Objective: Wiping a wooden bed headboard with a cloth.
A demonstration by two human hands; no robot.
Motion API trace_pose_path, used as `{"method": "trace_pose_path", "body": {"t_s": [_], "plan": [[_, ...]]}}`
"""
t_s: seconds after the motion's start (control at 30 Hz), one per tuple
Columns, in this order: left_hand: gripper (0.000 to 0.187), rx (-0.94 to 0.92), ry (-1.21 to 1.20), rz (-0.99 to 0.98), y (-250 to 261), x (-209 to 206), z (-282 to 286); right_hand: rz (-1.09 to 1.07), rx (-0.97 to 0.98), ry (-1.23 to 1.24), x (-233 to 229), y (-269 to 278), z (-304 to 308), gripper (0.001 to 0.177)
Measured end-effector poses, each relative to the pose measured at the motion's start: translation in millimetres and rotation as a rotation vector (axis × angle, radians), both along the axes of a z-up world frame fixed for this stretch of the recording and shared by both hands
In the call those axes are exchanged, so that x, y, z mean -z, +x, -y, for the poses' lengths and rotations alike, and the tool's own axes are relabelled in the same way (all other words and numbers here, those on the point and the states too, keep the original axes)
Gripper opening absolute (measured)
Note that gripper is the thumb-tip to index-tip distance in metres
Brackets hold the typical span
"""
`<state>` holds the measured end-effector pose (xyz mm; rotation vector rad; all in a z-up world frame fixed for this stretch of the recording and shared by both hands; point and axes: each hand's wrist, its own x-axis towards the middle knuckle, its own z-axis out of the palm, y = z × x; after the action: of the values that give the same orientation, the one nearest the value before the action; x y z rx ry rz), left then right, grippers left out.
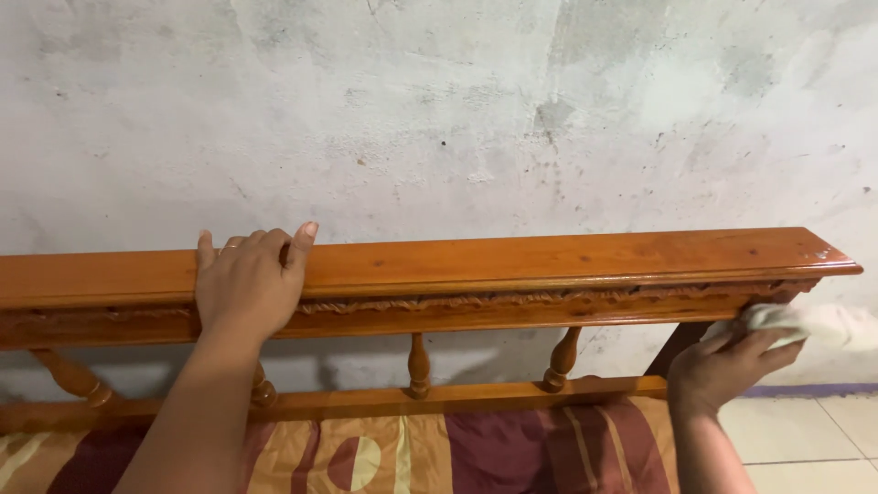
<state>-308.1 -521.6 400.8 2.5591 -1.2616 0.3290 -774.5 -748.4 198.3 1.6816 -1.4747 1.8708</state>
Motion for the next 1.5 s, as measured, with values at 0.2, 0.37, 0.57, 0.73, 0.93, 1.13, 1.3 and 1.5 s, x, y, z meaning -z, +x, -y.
{"method": "trace_pose_path", "body": {"t_s": [0.2, 0.37, 0.57, 0.73, 0.93, 1.13, 1.3, 1.5], "plan": [[0.078, 0.015, -0.044, 0.019, 5, 5, 3, 0.087, 0.246, 0.237, 83, -7, 15, 0.058], [0.079, 0.004, 0.016, -0.023, -6, -5, -4, -0.973, 0.52, 0.792, 170, -22, 29, 0.022], [0.078, 0.009, 0.004, -0.006, -3, -1, -1, -1.274, 0.136, 0.778, 101, 86, -57, 0.025], [0.078, 0.034, -0.024, -0.001, 2, 0, -1, -0.837, -0.093, 0.575, 103, 68, -52, 0.052], [0.08, 0.038, 0.02, -0.003, 7, 2, 0, -0.87, 0.035, 0.818, 98, -9, -1, 0.05], [0.081, 0.032, 0.012, 0.023, 6, 4, 0, -0.907, 0.156, 0.873, 94, 7, 2, 0.041], [0.081, 0.008, 0.029, 0.003, 1, 1, 1, -1.132, 0.017, 0.837, 115, 35, 5, 0.03], [0.08, 0.006, 0.036, -0.018, -1, -5, -2, -1.202, -0.278, 0.635, 94, 27, -4, 0.028]]}}
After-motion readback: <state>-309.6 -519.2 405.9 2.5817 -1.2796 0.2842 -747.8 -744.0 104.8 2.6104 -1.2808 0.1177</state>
